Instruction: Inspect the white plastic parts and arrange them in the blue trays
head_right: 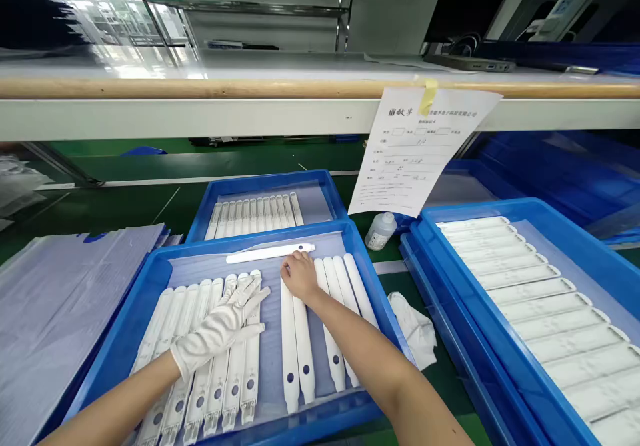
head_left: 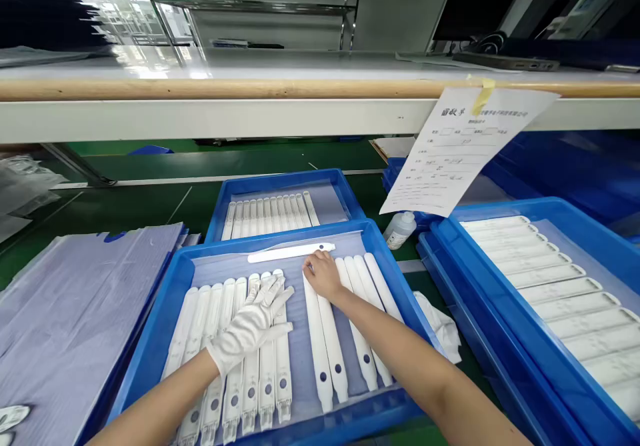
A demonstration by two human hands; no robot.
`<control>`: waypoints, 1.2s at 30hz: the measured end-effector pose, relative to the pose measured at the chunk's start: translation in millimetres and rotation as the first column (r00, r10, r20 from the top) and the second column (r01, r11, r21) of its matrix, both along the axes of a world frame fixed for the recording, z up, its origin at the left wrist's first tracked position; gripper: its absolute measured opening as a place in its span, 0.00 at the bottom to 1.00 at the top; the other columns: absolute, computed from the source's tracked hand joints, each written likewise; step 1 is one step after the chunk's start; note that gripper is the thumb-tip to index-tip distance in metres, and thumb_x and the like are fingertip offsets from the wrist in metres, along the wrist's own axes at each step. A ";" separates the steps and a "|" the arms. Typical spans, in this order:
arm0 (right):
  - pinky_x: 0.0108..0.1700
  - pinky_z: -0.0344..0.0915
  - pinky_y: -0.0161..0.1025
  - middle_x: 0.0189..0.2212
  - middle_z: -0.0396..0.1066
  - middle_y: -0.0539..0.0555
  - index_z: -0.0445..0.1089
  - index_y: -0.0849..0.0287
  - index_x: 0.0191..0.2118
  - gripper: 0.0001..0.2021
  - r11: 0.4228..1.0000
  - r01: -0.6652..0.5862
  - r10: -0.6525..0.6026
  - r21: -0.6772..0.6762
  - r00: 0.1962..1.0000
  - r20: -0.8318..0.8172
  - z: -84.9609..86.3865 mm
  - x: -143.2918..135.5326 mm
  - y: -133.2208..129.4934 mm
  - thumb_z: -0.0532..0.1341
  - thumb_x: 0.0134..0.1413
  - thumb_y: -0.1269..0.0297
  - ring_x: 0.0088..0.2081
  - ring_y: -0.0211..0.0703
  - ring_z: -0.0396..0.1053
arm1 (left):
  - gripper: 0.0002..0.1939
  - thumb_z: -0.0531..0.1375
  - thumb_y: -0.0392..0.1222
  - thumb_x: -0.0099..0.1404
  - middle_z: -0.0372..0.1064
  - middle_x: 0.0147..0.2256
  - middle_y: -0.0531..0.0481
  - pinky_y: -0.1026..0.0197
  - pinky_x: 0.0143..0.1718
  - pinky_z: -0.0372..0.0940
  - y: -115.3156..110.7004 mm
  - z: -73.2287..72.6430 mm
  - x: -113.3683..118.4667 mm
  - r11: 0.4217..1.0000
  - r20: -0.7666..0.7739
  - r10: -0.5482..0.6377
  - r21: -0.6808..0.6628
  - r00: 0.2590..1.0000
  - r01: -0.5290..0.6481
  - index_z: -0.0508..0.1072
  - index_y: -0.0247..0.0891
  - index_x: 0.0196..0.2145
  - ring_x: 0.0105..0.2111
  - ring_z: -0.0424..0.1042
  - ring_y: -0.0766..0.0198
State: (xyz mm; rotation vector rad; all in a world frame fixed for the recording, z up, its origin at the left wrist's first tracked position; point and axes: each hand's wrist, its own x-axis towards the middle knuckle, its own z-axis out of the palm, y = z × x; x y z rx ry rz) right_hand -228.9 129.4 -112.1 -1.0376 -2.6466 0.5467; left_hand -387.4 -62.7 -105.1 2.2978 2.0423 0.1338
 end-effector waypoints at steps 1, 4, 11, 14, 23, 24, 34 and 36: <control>0.55 0.73 0.51 0.50 0.74 0.57 0.74 0.61 0.49 0.12 1.000 0.012 -0.012 -0.002 1.000 0.001 -2.0 -0.6 0.6 0.63 0.70 0.57 0.51 0.47 0.73 | 0.37 0.54 0.63 0.75 0.45 0.75 0.40 0.39 0.70 0.57 -0.6 -2.7 -0.8 1.000 0.014 -0.005 0.000 1.000 0.005 0.57 0.45 0.74 0.74 0.51 0.42; 0.56 0.72 0.51 0.49 0.74 0.56 0.74 0.61 0.47 0.11 0.999 0.034 -0.034 -0.018 0.999 -0.006 -5.5 -3.0 1.9 0.64 0.70 0.58 0.51 0.47 0.73 | 0.37 0.52 0.64 0.75 0.43 0.75 0.40 0.38 0.70 0.56 -1.9 -9.7 -2.6 1.000 0.047 -0.009 0.001 0.999 0.009 0.55 0.46 0.75 0.74 0.50 0.41; 0.55 0.63 0.47 0.44 0.74 0.56 0.77 0.59 0.38 0.07 0.998 0.041 -0.044 -0.052 0.997 -0.065 -9.3 -7.6 6.3 0.61 0.66 0.70 0.52 0.50 0.69 | 0.39 0.52 0.66 0.75 0.42 0.76 0.39 0.36 0.71 0.53 1.7 -13.8 -7.1 1.000 0.069 -0.016 -0.019 0.997 0.017 0.56 0.45 0.75 0.75 0.47 0.39; 0.56 0.63 0.48 0.43 0.74 0.56 0.77 0.60 0.38 0.07 0.998 0.045 -0.048 -0.047 0.997 -0.066 -11.9 -8.8 9.3 0.60 0.67 0.68 0.52 0.51 0.69 | 0.39 0.52 0.67 0.74 0.42 0.76 0.37 0.35 0.72 0.51 6.0 -11.9 -7.4 0.997 0.085 -0.009 -0.076 0.996 0.015 0.57 0.44 0.74 0.74 0.48 0.39; 0.58 0.71 0.53 0.51 0.74 0.57 0.74 0.62 0.50 0.13 0.999 0.040 -0.039 0.008 0.999 -0.011 -12.9 -10.6 16.4 0.64 0.70 0.57 0.53 0.49 0.73 | 0.40 0.56 0.65 0.73 0.44 0.75 0.33 0.30 0.72 0.44 13.2 -7.1 -7.2 0.998 0.109 -0.005 -0.065 0.994 0.012 0.60 0.39 0.73 0.75 0.43 0.38; 0.58 0.71 0.53 0.51 0.74 0.58 0.74 0.61 0.51 0.13 0.999 0.037 -0.037 0.010 0.999 -0.009 -12.4 -10.8 16.7 0.63 0.70 0.57 0.53 0.49 0.73 | 0.40 0.56 0.65 0.73 0.44 0.75 0.34 0.31 0.72 0.46 13.1 -5.8 -7.3 0.998 0.116 -0.001 -0.067 0.993 0.009 0.60 0.40 0.73 0.75 0.43 0.38; 0.58 0.72 0.54 0.54 0.73 0.59 0.73 0.61 0.54 0.15 1.000 0.028 -0.028 -0.005 1.000 -0.011 -11.5 -9.1 18.2 0.63 0.70 0.57 0.55 0.50 0.73 | 0.40 0.51 0.66 0.75 0.46 0.75 0.34 0.33 0.73 0.45 17.2 -8.3 -8.4 0.994 0.092 0.002 -0.108 0.996 0.008 0.59 0.38 0.73 0.75 0.45 0.41; 0.59 0.71 0.55 0.54 0.73 0.59 0.73 0.61 0.54 0.15 1.000 0.027 -0.027 -0.013 1.000 -0.006 -13.2 -8.6 18.7 0.63 0.70 0.57 0.55 0.50 0.72 | 0.40 0.52 0.65 0.75 0.45 0.75 0.34 0.32 0.73 0.41 16.4 -8.7 -8.2 0.994 0.107 0.008 -0.111 0.994 0.004 0.59 0.38 0.73 0.76 0.43 0.40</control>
